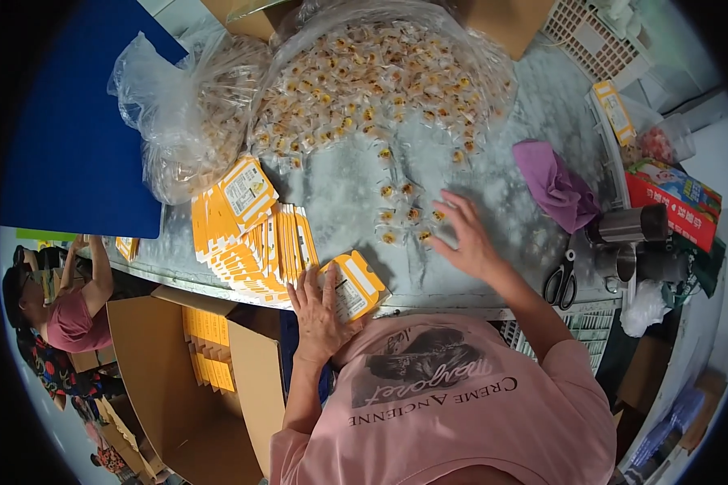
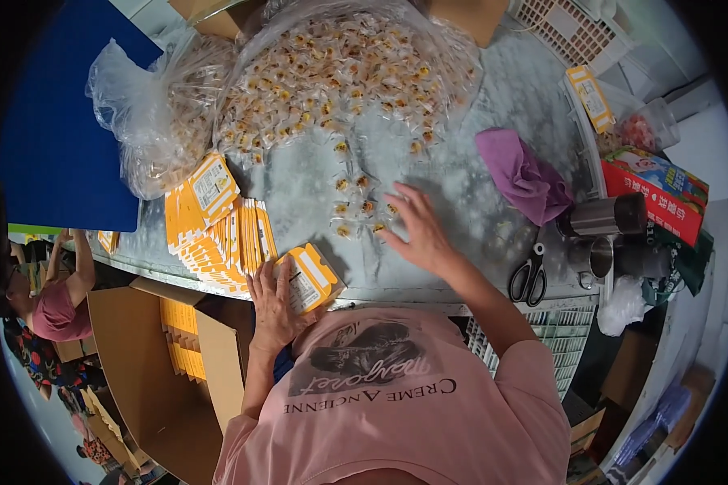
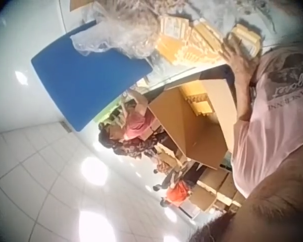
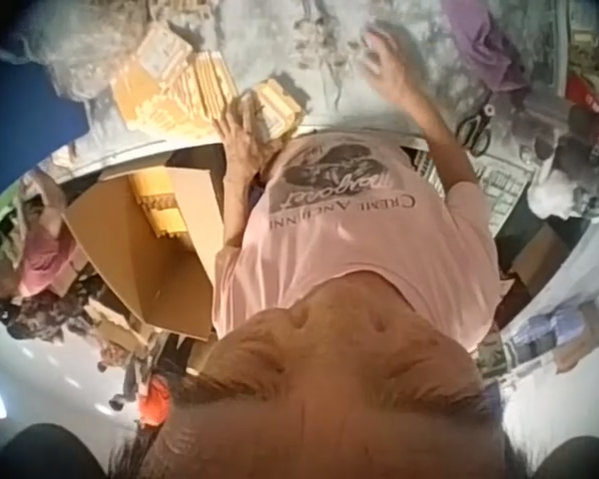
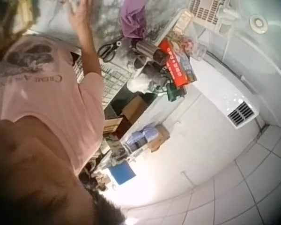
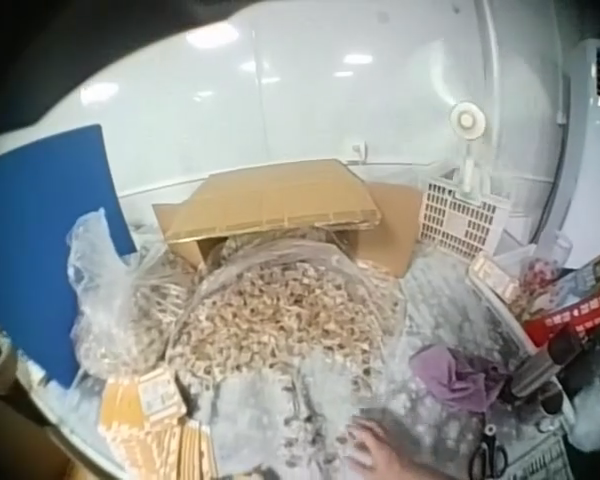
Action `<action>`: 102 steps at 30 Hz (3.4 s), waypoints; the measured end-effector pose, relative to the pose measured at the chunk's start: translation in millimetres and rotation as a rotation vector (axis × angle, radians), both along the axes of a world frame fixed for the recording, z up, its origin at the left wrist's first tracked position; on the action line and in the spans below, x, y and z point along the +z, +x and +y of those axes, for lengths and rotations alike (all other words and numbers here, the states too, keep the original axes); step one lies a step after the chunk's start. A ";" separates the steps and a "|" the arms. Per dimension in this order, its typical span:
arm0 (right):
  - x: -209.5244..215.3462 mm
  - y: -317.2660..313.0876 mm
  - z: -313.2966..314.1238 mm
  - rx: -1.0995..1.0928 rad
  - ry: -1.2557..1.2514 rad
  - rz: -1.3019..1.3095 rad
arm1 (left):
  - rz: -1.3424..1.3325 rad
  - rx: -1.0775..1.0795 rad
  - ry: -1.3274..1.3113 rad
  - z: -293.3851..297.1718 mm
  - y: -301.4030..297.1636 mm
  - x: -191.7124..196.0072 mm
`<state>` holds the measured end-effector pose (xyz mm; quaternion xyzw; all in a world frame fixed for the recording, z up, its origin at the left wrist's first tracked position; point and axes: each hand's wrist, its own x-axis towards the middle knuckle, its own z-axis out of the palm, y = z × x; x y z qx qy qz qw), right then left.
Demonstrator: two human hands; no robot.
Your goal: Pack small individual product packets into product boxes and then organize those boxes into a larger shipping carton.
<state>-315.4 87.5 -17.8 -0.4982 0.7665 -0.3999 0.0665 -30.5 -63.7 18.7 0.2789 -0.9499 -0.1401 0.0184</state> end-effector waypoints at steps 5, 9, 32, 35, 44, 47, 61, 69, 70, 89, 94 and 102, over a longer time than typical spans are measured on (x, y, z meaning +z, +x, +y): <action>-16.3 15.5 -27.8 0.184 0.043 0.204 | 0.000 0.014 -0.002 2.1 0.0 -2.5; -29.2 18.3 -3.4 0.196 0.015 0.130 | 0.041 0.020 0.024 2.8 4.9 -3.8; -11.2 21.6 -51.6 0.251 -0.006 0.036 | 0.064 0.029 0.015 1.8 2.5 -6.8; -19.5 -26.4 -63.5 -0.125 0.003 0.291 | 0.118 0.020 -0.034 2.2 0.2 -3.8; -13.2 -29.1 -103.7 0.013 -0.003 0.165 | 0.063 0.027 -0.027 3.5 1.5 -5.6; -25.2 -32.9 -133.7 0.088 -0.068 0.199 | 0.078 0.016 -0.037 4.1 -0.7 -7.9; -13.9 -34.0 -77.5 0.206 0.161 0.304 | 0.023 0.031 -0.038 2.4 1.1 -1.3; -14.3 13.6 -46.3 0.683 0.258 0.385 | -0.006 0.023 0.008 -0.1 -10.1 16.2; -17.9 13.7 -41.9 0.698 0.226 0.404 | -0.007 0.026 0.009 -2.9 -13.8 19.7; -24.2 22.9 -3.4 0.385 0.243 0.000 | 0.104 -0.303 0.148 -27.8 -68.7 -6.3; 16.5 17.2 15.6 0.241 0.380 0.112 | 0.176 -0.246 0.098 -23.8 -61.3 -9.1; -18.0 36.6 18.4 -0.018 0.253 -0.156 | 0.173 -0.239 0.066 -20.3 -60.9 -6.6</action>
